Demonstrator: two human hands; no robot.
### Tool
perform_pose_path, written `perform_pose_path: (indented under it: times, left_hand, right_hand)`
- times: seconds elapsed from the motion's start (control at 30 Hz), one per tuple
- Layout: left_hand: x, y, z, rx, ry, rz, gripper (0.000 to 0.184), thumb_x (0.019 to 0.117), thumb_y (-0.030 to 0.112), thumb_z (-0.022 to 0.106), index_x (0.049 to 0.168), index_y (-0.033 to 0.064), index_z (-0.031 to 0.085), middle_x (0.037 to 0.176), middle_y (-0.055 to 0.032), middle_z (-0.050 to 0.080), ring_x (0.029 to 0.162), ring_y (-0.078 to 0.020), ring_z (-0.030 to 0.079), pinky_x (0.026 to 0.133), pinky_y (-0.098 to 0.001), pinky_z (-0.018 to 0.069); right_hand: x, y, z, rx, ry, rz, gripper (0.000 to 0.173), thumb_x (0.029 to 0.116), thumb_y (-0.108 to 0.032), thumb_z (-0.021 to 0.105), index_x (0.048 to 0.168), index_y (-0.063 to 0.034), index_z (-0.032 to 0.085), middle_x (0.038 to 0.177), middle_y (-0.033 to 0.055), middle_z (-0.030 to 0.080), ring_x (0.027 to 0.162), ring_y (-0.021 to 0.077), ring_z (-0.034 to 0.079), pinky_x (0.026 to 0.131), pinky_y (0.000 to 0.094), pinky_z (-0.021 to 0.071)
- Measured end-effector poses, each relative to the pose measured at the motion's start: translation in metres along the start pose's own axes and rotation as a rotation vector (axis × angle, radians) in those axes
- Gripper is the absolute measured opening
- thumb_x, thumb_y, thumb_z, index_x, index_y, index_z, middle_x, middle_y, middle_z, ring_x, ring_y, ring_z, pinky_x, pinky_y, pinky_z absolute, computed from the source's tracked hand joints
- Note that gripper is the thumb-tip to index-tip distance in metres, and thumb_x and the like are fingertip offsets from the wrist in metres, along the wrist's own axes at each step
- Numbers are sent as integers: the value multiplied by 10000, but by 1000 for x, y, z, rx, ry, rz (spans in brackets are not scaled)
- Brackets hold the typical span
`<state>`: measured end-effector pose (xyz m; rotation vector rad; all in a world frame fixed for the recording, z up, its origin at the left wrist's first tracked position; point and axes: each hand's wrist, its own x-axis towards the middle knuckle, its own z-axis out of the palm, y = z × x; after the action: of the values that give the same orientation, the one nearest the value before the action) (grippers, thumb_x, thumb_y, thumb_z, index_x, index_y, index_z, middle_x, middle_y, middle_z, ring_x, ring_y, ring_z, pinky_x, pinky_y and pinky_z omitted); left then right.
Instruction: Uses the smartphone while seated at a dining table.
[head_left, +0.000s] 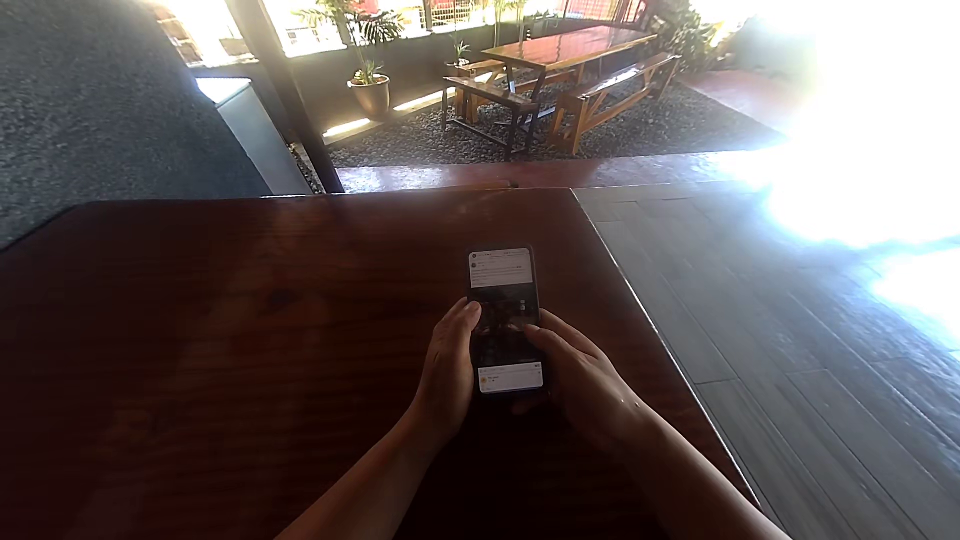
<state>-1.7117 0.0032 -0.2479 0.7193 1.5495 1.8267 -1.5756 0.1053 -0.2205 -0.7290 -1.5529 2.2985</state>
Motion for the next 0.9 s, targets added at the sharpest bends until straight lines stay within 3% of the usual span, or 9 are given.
perform_pose_path:
  times: [0.27, 0.53, 0.63, 0.9]
  left_hand:
    - [2, -4, -2, -6, 1, -10, 504, 1079, 395, 318, 1380, 92, 585, 1344, -90, 624, 1282, -192, 569, 1078, -401, 479]
    - [4, -3, -1, -71, 0, -24, 514, 1065, 352, 319, 1403, 31, 535, 1357, -132, 600, 1298, -193, 550, 1097, -369, 457]
    - [4, 0, 1, -103, -7, 6, 491, 1070, 303, 301, 1349, 7, 575, 1289, -129, 639, 1235, -174, 592, 1070, -343, 477]
    - [3, 0, 1, -89, 20, -4, 520, 1050, 328, 357, 1384, -27, 537, 1380, -163, 573, 1301, -187, 543, 1092, -356, 456]
  right_hand:
    - [2, 1, -1, 1, -17, -1, 322, 1094, -253, 417, 1329, -99, 575, 1163, 204, 698, 955, 314, 736, 663, 419, 643]
    - [2, 1, -1, -10, -38, -44, 336, 1053, -222, 476, 1344, -64, 530, 1159, 192, 693, 956, 317, 737, 644, 439, 650]
    - [3, 2, -2, -4, -49, -62, 354, 1041, -222, 496, 1359, -70, 529, 1159, 187, 698, 947, 319, 739, 637, 445, 648]
    - [3, 4, -3, -12, -57, -82, 348, 1028, -208, 512, 1354, -86, 524, 1145, 170, 704, 934, 312, 741, 622, 454, 645]
